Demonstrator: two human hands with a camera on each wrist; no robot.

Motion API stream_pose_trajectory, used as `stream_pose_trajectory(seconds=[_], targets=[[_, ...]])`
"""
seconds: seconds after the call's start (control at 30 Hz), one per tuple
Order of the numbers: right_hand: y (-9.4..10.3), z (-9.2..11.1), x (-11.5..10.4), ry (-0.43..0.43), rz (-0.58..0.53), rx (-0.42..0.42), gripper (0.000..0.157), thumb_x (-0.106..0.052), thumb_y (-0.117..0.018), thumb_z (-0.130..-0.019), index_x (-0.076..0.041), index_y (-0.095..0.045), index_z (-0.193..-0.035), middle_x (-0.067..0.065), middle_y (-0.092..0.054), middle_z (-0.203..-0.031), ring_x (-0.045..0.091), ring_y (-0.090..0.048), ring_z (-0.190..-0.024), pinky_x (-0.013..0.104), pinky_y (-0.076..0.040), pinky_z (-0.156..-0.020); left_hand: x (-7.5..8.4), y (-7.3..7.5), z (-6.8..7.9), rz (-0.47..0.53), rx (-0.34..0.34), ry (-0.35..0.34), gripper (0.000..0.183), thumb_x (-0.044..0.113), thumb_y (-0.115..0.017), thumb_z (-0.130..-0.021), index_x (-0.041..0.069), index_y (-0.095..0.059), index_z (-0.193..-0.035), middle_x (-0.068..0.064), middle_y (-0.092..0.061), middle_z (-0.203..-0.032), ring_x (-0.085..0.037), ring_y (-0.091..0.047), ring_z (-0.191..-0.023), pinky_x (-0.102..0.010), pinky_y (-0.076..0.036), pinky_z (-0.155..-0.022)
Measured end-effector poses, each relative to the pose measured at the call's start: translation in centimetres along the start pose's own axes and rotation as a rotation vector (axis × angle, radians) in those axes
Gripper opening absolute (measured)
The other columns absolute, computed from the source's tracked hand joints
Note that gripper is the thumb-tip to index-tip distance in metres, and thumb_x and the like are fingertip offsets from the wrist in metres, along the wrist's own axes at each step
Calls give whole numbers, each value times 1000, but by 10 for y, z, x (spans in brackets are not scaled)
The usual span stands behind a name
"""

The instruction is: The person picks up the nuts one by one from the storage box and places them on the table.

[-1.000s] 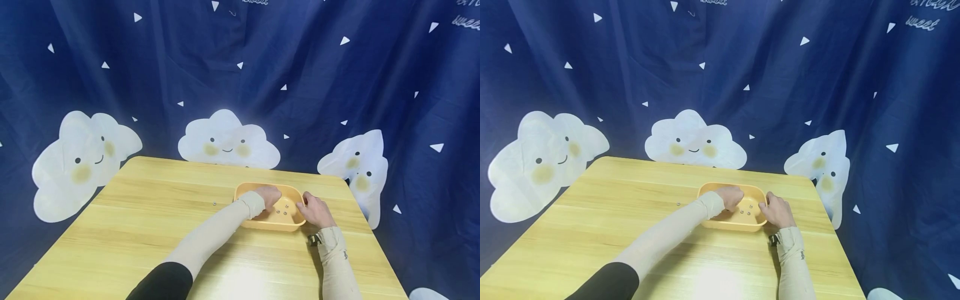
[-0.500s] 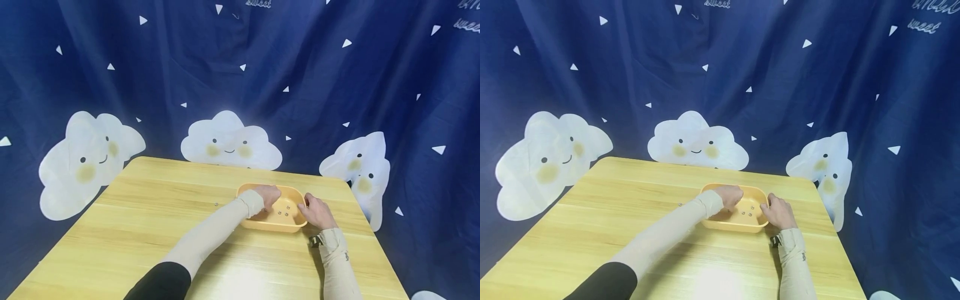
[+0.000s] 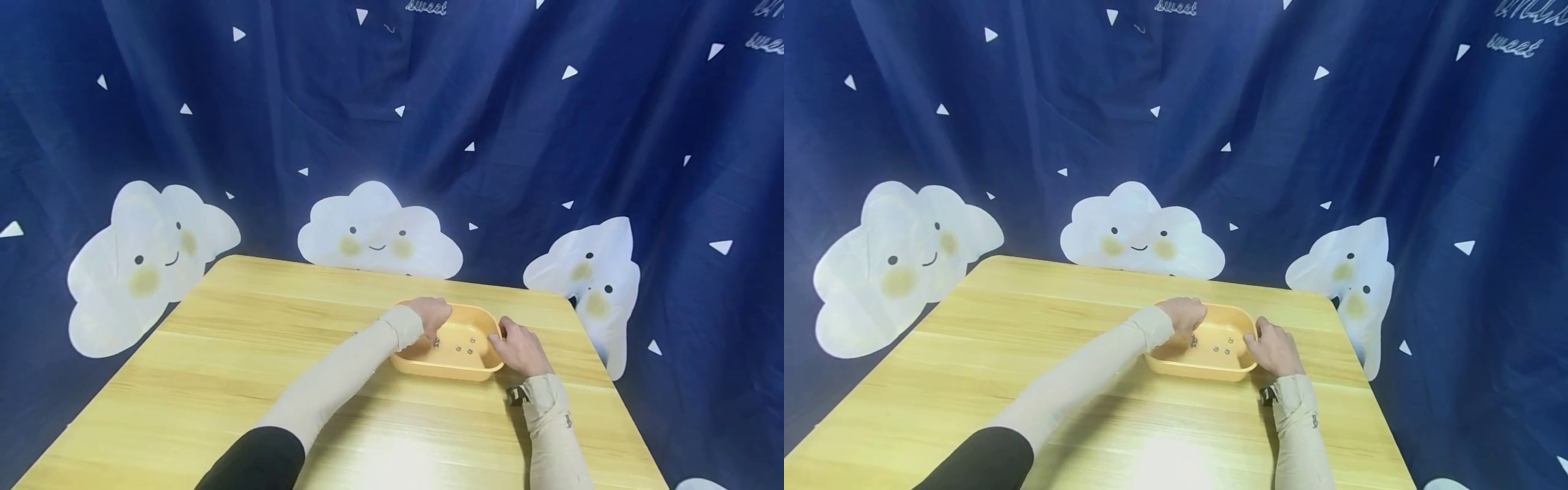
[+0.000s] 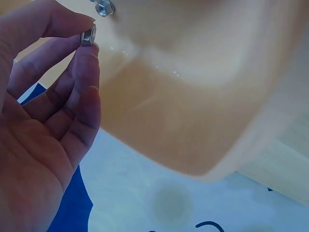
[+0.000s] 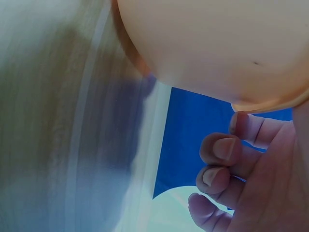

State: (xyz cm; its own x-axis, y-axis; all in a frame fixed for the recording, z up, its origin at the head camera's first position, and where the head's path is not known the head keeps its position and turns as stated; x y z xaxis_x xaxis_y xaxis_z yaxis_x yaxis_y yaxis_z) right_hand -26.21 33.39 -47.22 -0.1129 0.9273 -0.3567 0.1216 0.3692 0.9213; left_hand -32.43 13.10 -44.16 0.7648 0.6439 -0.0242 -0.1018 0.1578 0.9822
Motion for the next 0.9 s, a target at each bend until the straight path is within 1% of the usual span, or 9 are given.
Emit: stream_pose_trajectory(seconds=[0.13, 0.23, 0.33, 0.47, 0.57, 0.67, 0.7, 0.77, 0.9], targets=[[1, 0, 0, -5, -2, -4, 19, -26, -57, -92, -11, -48, -84, 6, -49, -68, 24, -48, -62, 33, -35, -58, -2, 0, 2, 53, -18, -14, 25, 13, -86, -79, 15, -61, -77, 3, -63, -83, -10, -56, -67, -21, -51, -59], [3, 0, 1, -8, -2, -5, 19, -26, -57, -93, -11, -48, -84, 6, -49, -68, 25, -48, -62, 33, -36, -58, -3, 1, 4, 75, -25, -26, 32, 7, -82, -80, 17, -53, -69, 4, -57, -74, -9, -51, -62, -21, -46, -55], [3, -1, 1, -6, -2, -9, 19, -26, -57, -93, -12, -48, -84, 6, -50, -68, 25, -49, -63, 33, -37, -58, -5, 1, 6, 91, -26, -18, 34, 6, -80, -79, 18, -50, -68, 4, -54, -72, -10, -50, -62, -21, -45, -54], [4, -1, 1, -5, -2, -17, 19, -26, -56, -93, -11, -48, -85, 7, -51, -69, 24, -49, -63, 34, -37, -58, -7, 1, 7, 120, -21, -4, 31, 13, -85, -80, 18, -56, -69, 5, -60, -73, -10, -57, -63, -20, -49, -56], [4, -1, 1, -8, -3, -18, 20, -27, -56, -93, -11, -48, -84, 7, -51, -69, 24, -49, -63, 34, -37, -58, -9, 1, 9, 121, -13, -6, 32, 8, -81, -80, 18, -54, -68, 5, -59, -70, -10, -54, -60, -20, -48, -54], [3, -1, 1, -6, -5, -16, 20, -27, -56, -93, -11, -48, -84, 7, -51, -68, 24, -49, -63, 34, -37, -58, -11, 2, 10, 119, -8, -6, 34, 1, -75, -77, 18, -49, -65, 5, -55, -67, -9, -50, -57, -20, -45, -52], [3, -1, 1, -3, -5, -15, 20, -27, -56, -93, -11, -48, -84, 6, -51, -68, 24, -49, -63, 33, -37, -58, -13, 2, 11, 123, -9, -4, 34, -1, -73, -76, 18, -48, -65, 5, -54, -67, -10, -49, -57, -20, -45, -52], [2, -1, 1, 1, -5, -14, 20, -27, -56, -93, -11, -48, -84, 6, -50, -68, 24, -49, -63, 33, -37, -58, -15, 2, 12, 136, -6, -3, 33, -2, -74, -76, 18, -50, -65, 5, -56, -68, -10, -51, -59, -20, -46, -54], [0, -1, 1, 6, -8, -10, 20, -27, -56, -93, -11, -49, -84, 5, -50, -67, 23, -49, -63, 33, -36, -58, -20, 3, 17, 152, 11, -2, 26, -1, -78, -78, 16, -60, -69, 4, -62, -76, -11, -57, -70, -19, -51, -64]])
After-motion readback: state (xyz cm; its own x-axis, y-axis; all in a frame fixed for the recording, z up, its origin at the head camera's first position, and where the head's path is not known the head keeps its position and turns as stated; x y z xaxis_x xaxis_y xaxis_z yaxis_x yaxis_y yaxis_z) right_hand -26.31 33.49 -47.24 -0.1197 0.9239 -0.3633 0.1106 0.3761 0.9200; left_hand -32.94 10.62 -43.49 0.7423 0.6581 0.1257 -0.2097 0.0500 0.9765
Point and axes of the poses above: each hand's wrist, its own z-axis away from the middle knuckle, its own y-axis out of the back of the hand, x = y × z, the point moved 4 cm from there along -z, towards the middle knuckle
